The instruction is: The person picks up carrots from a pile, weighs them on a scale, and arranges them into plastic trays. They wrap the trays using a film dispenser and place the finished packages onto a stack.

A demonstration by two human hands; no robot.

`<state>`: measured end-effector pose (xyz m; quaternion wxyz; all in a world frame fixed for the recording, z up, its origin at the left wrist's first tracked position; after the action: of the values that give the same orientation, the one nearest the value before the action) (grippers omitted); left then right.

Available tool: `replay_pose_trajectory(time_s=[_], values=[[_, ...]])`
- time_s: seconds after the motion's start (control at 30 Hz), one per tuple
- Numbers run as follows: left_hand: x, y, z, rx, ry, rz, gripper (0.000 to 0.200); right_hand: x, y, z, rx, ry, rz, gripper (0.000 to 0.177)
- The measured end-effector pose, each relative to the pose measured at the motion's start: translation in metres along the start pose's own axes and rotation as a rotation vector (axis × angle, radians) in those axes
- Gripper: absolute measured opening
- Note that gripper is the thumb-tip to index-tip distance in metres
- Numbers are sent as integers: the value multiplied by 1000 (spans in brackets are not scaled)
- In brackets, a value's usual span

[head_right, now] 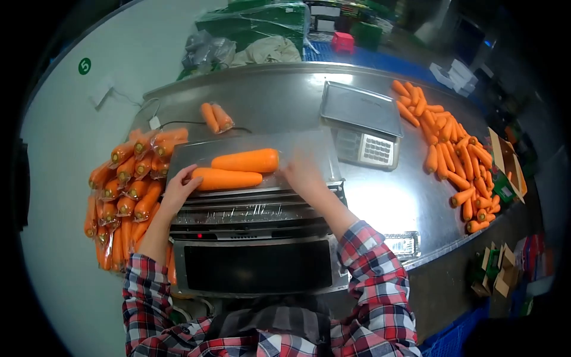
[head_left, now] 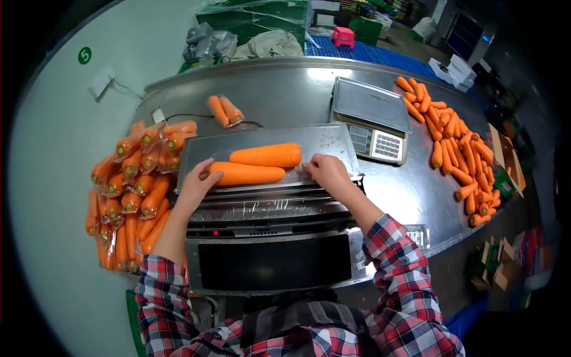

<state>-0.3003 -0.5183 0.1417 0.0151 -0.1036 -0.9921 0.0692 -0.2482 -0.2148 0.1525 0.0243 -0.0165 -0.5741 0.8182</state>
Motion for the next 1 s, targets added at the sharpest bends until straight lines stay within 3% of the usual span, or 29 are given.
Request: replay_pose_trajectory(time_s=[0.07,0.13,0.27,0.37,0.47,0.53,0.6,0.67,0.7,0.77,0.8,0.83,0.87,0.9,0.93,0.97,1.0], values=[[-13,-37,10,101,175,-160,34,-26,-16,-10,17,-136,-282,26],[-42,-55,-6,343,240,-249,20,-57,-30,-29,-91,-9,-339,24],[-92,-50,-14,953,443,-255,23,-100,-24,-18,-403,-145,-418,25],[-95,-37,-16,920,423,-222,23,-106,-17,6,-401,-202,-469,24],[-83,-23,-4,689,442,-132,17,-92,-5,9,-156,-153,-358,18],[-71,-32,5,519,356,-169,15,-83,-5,8,-113,-129,-267,16],[-58,-42,34,-19,34,-121,22,-74,16,-31,181,125,54,19],[-55,-31,36,-586,-245,-7,25,-76,13,-32,711,161,200,21],[-51,-29,9,-714,-205,54,25,-80,-1,-21,979,287,196,19],[-34,-36,-30,-1020,-151,45,25,-58,-42,-15,1296,31,94,21],[-20,-39,-41,-1178,-166,-3,28,-42,-62,-19,1538,19,0,23],[-4,-37,-67,-1322,-86,178,27,-27,-80,-17,1778,-48,-87,26],[12,-41,-80,-1297,-8,103,26,-12,-92,-23,1882,-33,-227,28],[29,-43,-93,-1269,69,31,25,3,-94,-40,1730,62,-428,24],[57,-40,-90,-1166,167,147,21,28,-94,-41,1552,-19,-480,17],[82,-41,-66,-1023,236,110,17,47,-90,-28,1256,-134,-464,15],[98,-31,-30,-755,182,94,17,65,-62,-41,969,-55,-467,18]])
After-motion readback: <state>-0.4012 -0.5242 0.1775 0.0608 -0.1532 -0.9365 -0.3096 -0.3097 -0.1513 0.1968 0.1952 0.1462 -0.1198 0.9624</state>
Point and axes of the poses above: each hand's wrist, its own x-axis towards the middle knuckle, its own y-axis out of the palm, z = x × y, the point moved 10 cm from there along x, towards the middle knuckle, and after that the axes turned 15 degrees about -x, right-handed, at the moved point
